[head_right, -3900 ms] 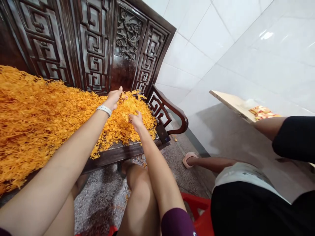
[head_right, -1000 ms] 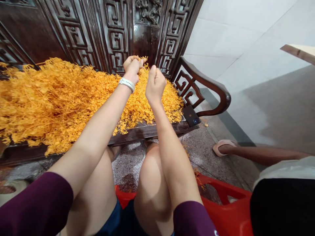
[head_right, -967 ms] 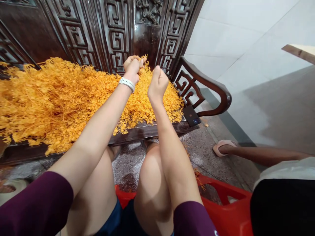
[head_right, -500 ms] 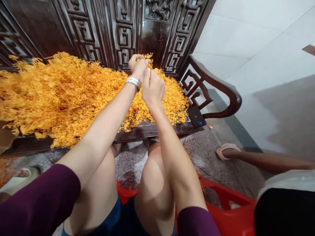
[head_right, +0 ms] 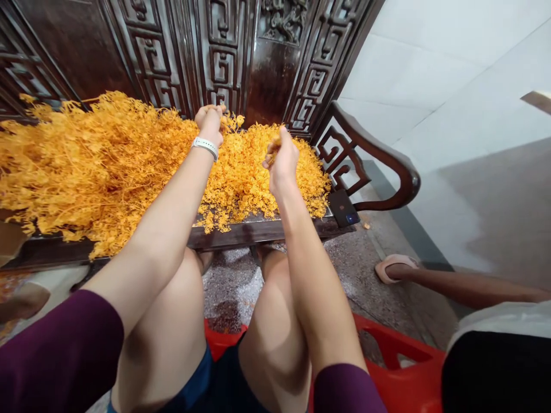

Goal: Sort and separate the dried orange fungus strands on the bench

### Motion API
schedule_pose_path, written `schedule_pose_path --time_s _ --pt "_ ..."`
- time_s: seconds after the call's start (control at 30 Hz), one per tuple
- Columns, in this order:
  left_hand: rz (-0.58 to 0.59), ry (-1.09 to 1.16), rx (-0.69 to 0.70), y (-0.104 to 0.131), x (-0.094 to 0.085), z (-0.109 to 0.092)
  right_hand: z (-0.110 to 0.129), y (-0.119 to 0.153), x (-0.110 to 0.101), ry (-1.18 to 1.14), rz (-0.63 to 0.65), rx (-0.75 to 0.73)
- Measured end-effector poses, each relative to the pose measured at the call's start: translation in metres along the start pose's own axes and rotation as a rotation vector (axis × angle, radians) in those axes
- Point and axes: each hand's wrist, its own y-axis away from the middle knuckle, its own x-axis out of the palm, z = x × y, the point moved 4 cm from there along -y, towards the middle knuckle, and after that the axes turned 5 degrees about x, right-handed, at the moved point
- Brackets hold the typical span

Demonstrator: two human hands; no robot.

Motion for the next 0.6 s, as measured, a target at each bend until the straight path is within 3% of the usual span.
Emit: schedule_pose_path --time_s 0.1,0.27,0.47,0.6 --pt "-0.070 0.074 0.024 0.009 0.012 -0.013 -0.018 -0.018 -0.025 -0.229 -0.041 0.193" --pt "0.038 0.107 0.054 0.033 0.040 -0.027 -0.029 -0.018 -0.042 -0.451 -0.093 0.334" --pt "0.296 0.059 0.253 0.060 0.079 -0.042 -0.048 -0.020 -0.061 -0.219 -0.240 0.440" --pt "0.519 -0.023 0.372 0.079 0.101 -0.036 -0.043 -0.019 -0.061 -0.083 -0.096 0.328"
